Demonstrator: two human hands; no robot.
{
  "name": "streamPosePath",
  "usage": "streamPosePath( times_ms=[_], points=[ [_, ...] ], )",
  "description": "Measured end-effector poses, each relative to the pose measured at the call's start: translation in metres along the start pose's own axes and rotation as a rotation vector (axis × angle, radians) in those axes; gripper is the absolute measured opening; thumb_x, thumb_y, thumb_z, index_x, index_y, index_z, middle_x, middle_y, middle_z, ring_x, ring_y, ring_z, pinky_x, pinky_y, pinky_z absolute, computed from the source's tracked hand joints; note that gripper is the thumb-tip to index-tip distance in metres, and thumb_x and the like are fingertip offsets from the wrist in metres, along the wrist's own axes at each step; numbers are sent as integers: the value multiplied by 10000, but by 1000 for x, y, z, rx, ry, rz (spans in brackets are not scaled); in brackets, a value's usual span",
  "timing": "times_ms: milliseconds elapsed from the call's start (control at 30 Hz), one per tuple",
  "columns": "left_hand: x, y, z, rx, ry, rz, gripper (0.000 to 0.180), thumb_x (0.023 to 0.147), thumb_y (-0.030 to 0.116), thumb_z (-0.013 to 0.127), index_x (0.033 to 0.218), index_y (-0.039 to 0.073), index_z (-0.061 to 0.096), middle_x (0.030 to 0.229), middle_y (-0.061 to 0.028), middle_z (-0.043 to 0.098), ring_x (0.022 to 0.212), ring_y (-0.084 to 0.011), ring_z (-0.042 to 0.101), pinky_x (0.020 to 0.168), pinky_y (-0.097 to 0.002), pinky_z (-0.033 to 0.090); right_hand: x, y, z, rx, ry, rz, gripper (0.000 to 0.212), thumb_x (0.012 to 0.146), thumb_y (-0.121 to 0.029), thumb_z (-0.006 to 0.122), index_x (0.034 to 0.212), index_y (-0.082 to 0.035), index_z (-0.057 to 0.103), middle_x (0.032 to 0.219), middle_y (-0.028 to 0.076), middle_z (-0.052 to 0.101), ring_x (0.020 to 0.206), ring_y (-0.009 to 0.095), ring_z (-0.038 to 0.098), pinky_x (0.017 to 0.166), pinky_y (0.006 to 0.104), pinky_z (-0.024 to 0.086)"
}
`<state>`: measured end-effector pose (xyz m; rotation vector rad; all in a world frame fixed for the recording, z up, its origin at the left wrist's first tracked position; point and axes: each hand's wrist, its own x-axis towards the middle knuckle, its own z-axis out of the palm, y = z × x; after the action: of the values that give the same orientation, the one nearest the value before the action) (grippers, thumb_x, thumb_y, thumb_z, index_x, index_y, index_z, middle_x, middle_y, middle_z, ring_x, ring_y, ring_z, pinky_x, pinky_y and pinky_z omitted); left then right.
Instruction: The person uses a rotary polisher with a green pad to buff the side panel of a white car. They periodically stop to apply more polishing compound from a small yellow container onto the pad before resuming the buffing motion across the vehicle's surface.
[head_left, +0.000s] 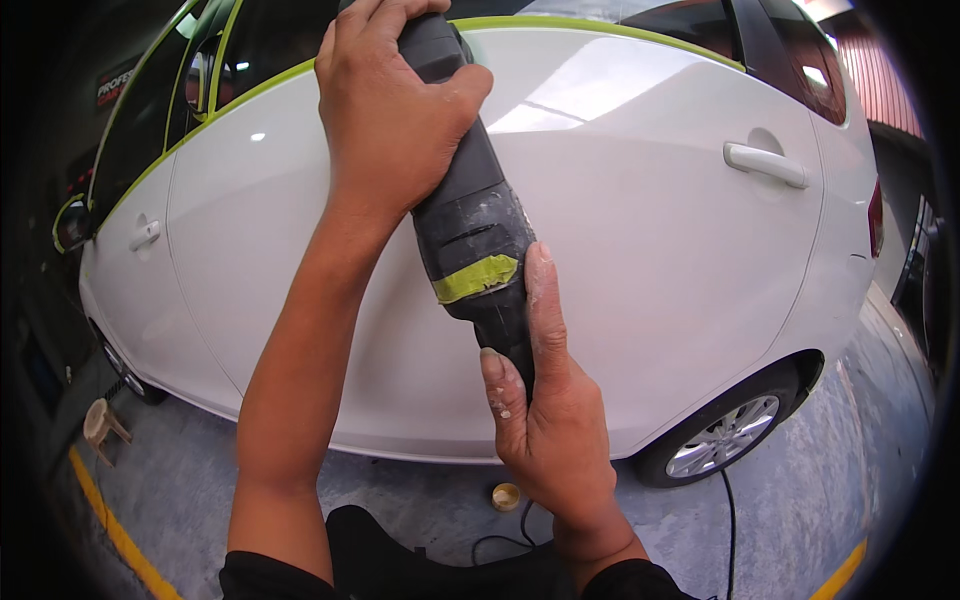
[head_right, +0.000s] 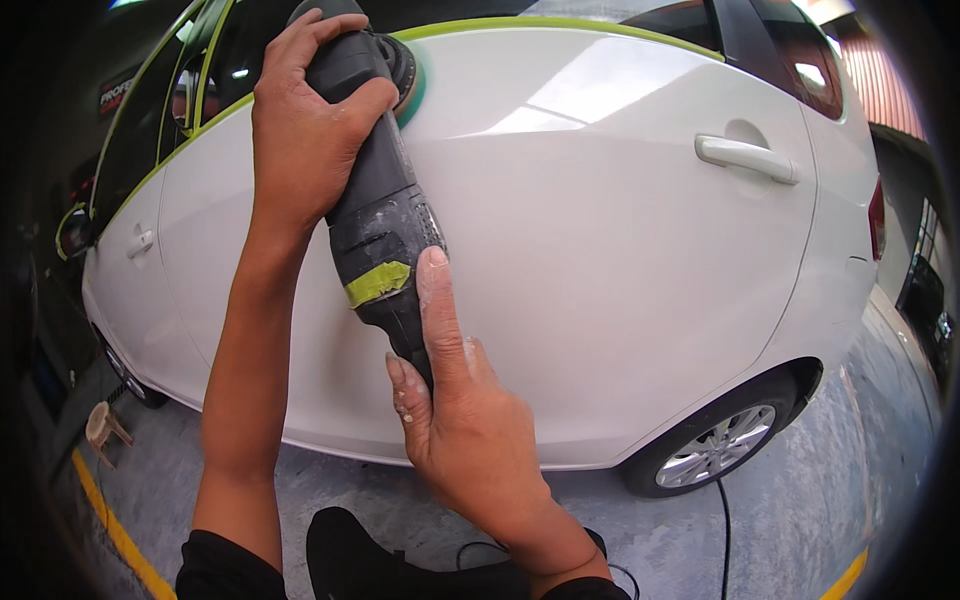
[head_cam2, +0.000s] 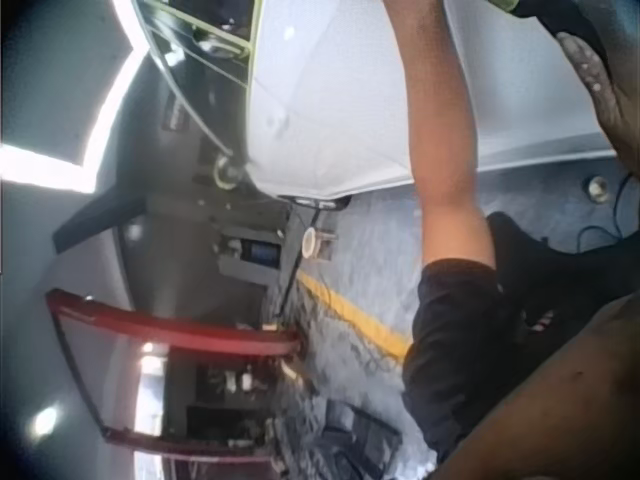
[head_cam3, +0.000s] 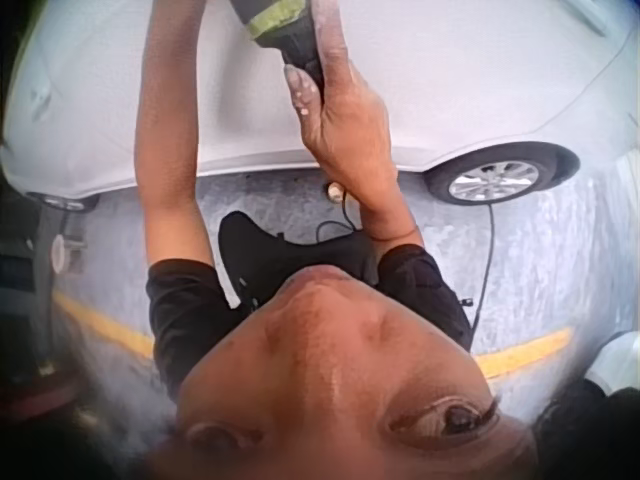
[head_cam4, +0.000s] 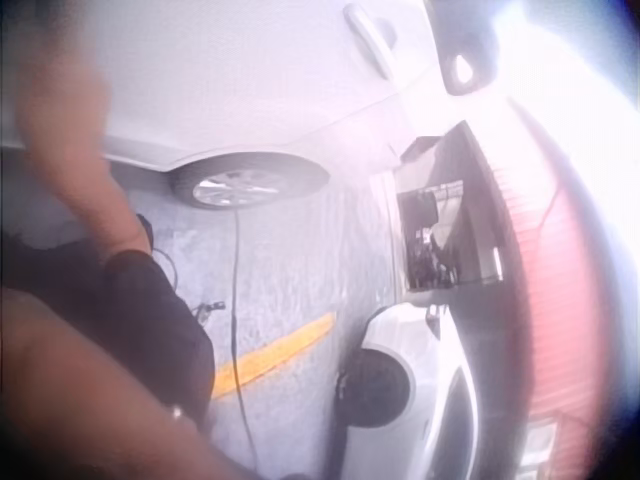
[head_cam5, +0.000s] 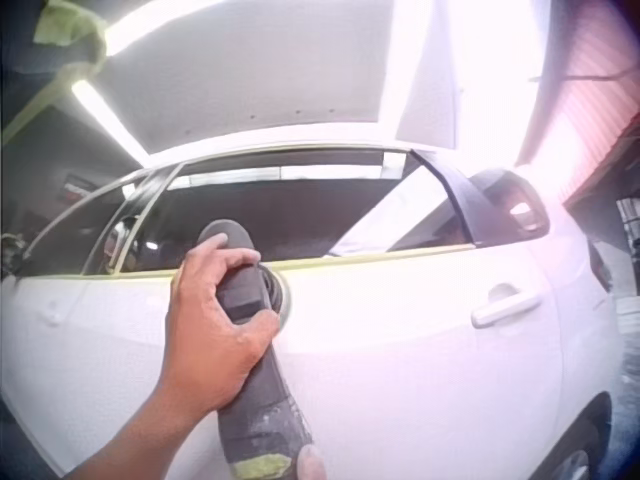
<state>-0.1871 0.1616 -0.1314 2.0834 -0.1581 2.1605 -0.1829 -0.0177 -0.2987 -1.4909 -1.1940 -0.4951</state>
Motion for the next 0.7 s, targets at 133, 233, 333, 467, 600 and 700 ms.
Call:
streamPosePath(
  times_ms=[133, 233, 333, 467, 600, 700],
  points=[
    [2, 46, 40, 150, -11, 15, 527, 722, 170, 759, 1223, 26, 679, 1457, -268, 524, 1410, -465, 437, 1188, -522, 372, -7, 13, -30, 6, 96, 109, 706, 1074, -208, 512, 1689, -135, 174, 1269, 276, 663, 905, 362, 703, 798, 406, 563],
    [0, 70, 76, 102, 41, 93, 516, 751, 151, 752, 1238, 1, 674, 1469, -270, 511, 1444, -495, 389, 1215, -529, 345, -13, 25, -49, 8, 197, 164, 680, 1093, -275, 479, 1694, -155, 184, 849, 111, 597, 645, 151, 557, 601, 286, 457],
    [1, 99, 112, 7, 15, 71, 535, 756, 150, 756, 1265, 4, 679, 1497, -262, 499, 1464, -512, 365, 1203, -571, 347, -16, 29, -64, 41, 336, 224, 661, 1110, -306, 461, 1695, -171, 186, 625, -10, 479, 495, 51, 422, 455, 222, 343],
    [2, 121, 138, -59, 1, 95, 533, 717, 155, 772, 1233, 34, 723, 1484, -240, 520, 1446, -519, 402, 1146, -619, 399, -17, 34, -75, 138, 393, 246, 664, 1124, -300, 451, 1697, -157, 147, 661, -1, 506, 491, 48, 426, 433, 233, 344],
    [-2, 127, 150, -133, -41, 134, 527, 707, 129, 757, 1226, 39, 731, 1484, -260, 518, 1452, -577, 346, 1161, -662, 345, -18, 32, -68, 160, 462, 256, 669, 1130, -324, 439, 1695, -152, 126, 778, 51, 561, 497, 42, 451, 404, 221, 361],
    [-5, 122, 144, -173, -39, 141, 526, 707, 128, 767, 1222, 28, 729, 1487, -275, 507, 1468, -588, 316, 1180, -669, 317, -19, 27, -57, 134, 484, 274, 672, 1130, -314, 441, 1696, -148, 119, 798, 57, 570, 502, 46, 457, 414, 224, 361]
  ],
)
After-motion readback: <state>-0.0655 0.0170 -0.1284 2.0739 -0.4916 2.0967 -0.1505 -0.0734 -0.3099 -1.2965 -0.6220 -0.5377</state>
